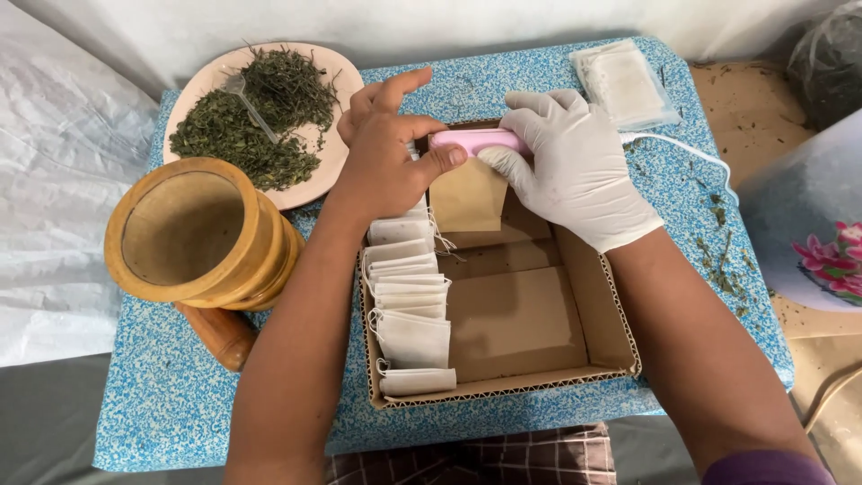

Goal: Using a handheld heat sealer to close individual tea bags and organizing them into a cardboard box.

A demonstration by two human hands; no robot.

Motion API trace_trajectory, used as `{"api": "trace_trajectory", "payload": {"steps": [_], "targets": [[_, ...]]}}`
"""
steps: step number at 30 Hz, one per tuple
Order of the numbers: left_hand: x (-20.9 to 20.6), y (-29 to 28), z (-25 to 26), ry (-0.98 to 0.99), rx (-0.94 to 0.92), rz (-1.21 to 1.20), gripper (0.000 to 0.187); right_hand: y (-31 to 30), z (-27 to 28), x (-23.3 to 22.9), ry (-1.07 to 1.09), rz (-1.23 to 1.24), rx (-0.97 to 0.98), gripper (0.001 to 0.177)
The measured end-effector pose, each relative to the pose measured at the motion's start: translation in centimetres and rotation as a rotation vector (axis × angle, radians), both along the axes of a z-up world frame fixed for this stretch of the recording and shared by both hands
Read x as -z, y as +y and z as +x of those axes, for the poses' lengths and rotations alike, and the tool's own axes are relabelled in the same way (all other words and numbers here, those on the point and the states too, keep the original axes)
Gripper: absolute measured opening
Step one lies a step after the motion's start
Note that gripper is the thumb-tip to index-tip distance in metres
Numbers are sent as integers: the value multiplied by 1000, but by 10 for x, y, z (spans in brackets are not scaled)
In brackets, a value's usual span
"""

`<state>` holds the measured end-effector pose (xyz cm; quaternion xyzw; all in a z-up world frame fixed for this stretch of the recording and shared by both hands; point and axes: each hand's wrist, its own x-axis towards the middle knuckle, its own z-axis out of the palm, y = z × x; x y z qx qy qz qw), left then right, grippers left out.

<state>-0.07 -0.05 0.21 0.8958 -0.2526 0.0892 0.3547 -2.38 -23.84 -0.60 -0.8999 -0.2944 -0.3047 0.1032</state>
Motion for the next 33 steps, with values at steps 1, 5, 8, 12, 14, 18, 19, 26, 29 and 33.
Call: {"api": "trace_trajectory", "payload": {"steps": [1, 5, 8, 12, 14, 18, 19, 26, 29, 33], "targets": [[0, 0, 0, -1, 0, 1, 38, 0, -1, -1, -1, 1, 0, 37], [-3, 0, 0, 16, -5, 39, 44, 1, -1, -2, 4, -14, 27, 39], [-3, 0, 2, 11, -3, 44, 43, 1, 0, -4, -13, -12, 23, 39], [-1, 0, 0, 13, 3, 30, 42, 0, -2, -3, -1, -24, 20, 39], [-2, 0, 1, 8, 1, 33, 42, 0, -1, -3, -6, -17, 15, 39], [0, 0, 1, 12, -3, 31, 41, 1, -2, -5, 28, -5, 11, 37], [0, -1, 0, 14, -1, 31, 41, 1, -3, -6, 30, -5, 12, 37], [-3, -1, 0, 20, 3, 32, 37, 3, -6, -10, 96, 43, 1, 33], [-2, -1, -1, 18, 1, 27, 36, 2, -5, -9, 75, 34, -10, 34], [0, -1, 0, 8, -6, 31, 35, 1, -5, -9, 61, 26, -32, 26]]}}
